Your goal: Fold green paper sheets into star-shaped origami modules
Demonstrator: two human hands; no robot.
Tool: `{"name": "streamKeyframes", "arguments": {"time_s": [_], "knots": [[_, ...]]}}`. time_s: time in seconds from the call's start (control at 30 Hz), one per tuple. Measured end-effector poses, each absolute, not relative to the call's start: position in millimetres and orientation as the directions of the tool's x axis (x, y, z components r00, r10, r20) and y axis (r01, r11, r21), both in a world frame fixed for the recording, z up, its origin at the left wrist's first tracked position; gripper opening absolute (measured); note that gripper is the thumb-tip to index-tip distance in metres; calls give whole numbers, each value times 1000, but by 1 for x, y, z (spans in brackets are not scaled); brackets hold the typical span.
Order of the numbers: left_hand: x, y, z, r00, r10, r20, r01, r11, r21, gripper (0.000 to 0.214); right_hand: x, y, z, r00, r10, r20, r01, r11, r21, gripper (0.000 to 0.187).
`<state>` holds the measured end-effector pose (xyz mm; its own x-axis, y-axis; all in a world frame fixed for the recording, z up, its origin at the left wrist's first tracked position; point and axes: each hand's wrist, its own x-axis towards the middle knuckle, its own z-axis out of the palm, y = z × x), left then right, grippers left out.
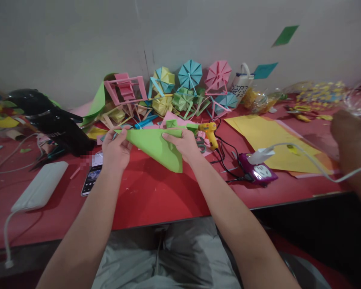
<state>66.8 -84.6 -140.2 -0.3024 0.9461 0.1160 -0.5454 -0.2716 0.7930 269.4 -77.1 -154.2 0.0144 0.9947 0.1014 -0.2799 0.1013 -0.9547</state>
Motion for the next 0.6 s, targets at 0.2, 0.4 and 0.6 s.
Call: {"name": "streamKeyframes", "arguments": {"time_s": [0.2, 0.4, 0.6], "knots": [[65, -85, -141, -307, 944, 125, -535, -280, 797, 26, 269, -78, -153, 8, 997, 73, -286, 72, -955, 40], [64, -85, -141, -312, 940, 141, -506, -290, 812, 25, 270, -79, -151, 24, 998, 54, -263, 59, -963, 42], [64, -85, -139, -325, 934, 148, -518, -306, 799, 22, 271, -80, -148, 19, 997, 78, -209, 81, -975, 39]]}}
